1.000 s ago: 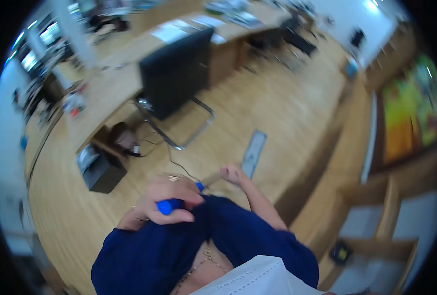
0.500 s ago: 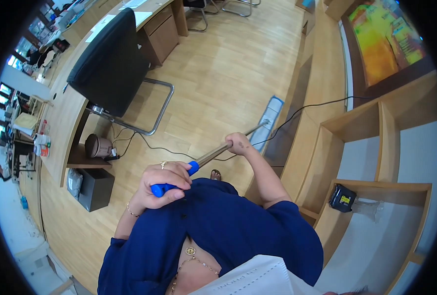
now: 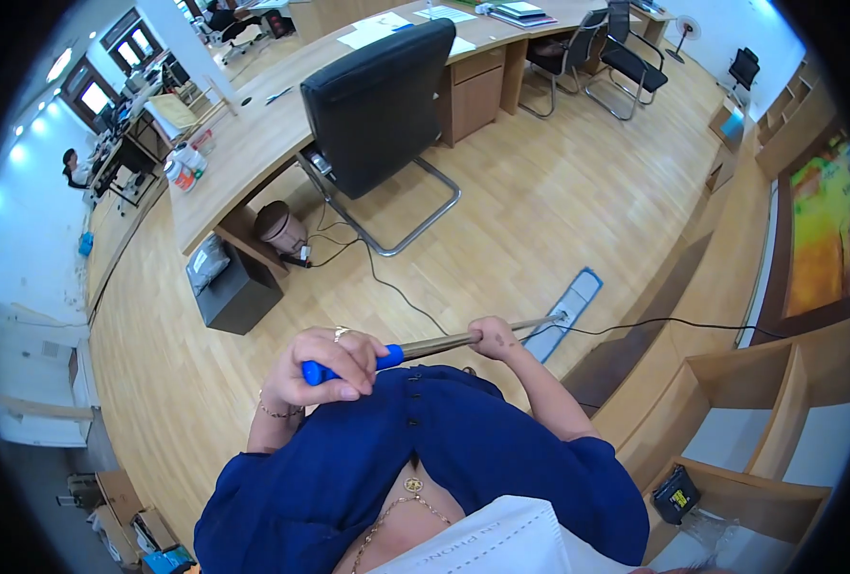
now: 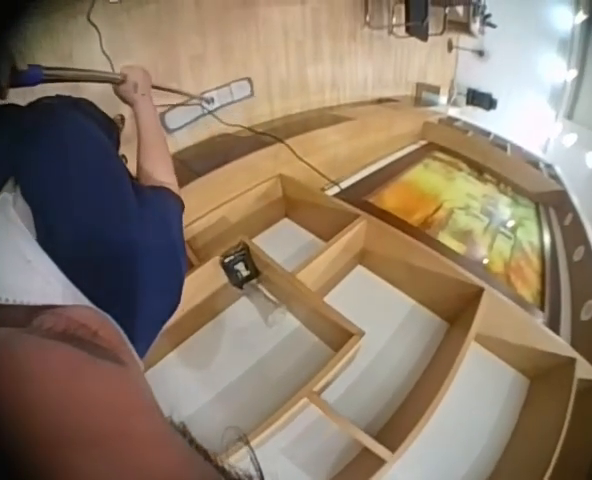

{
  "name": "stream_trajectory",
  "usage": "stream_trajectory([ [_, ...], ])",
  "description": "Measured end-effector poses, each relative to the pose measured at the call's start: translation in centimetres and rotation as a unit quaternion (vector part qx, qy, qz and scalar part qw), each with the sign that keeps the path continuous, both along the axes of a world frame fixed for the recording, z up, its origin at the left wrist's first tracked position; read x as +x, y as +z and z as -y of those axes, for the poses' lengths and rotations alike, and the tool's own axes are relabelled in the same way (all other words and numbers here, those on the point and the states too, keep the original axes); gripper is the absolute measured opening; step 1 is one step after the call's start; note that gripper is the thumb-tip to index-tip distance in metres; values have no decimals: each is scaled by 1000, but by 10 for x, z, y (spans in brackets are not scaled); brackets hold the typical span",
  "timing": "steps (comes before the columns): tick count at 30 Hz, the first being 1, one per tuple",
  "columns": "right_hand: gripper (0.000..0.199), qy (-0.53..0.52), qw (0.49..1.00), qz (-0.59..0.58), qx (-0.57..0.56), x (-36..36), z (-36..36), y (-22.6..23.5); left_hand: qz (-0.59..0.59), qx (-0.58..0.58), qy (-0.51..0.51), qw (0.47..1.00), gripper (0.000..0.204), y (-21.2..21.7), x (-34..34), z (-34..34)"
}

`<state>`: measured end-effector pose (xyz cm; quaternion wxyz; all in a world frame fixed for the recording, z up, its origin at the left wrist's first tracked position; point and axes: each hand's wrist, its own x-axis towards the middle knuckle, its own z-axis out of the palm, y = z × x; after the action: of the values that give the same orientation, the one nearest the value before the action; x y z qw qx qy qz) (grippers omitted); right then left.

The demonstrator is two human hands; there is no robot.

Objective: Mopping the office floor using a flat mop.

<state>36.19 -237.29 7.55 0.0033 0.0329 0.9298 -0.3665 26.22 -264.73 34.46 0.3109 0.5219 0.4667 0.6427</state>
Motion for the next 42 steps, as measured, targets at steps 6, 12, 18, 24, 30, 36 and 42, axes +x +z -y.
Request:
stream_trajectory([
  [6,17,124,992,-3,-13,-56,82,7,-49,-1,64,997,6,12,16,96],
  [12,20,276,947,55,154,-130,150,-4,-71,-17,120,990,2,-11,23,179],
  [18,21,270,947,-43,170,-156,231,14,-136,-4,82,987,3,-1,25,271],
  [24,18,277,943,-84,163,-131,370,97,-187,106,86,973,12,41,66,401],
  [30,23,447,883,-121,72,-112,471,146,-225,106,121,961,11,107,108,488],
  [36,21,609,789,-79,28,-97,559,162,-225,-26,90,970,20,171,158,525],
  [42,15,670,738,-45,-68,-88,609,132,-252,-98,168,948,27,170,172,522],
])
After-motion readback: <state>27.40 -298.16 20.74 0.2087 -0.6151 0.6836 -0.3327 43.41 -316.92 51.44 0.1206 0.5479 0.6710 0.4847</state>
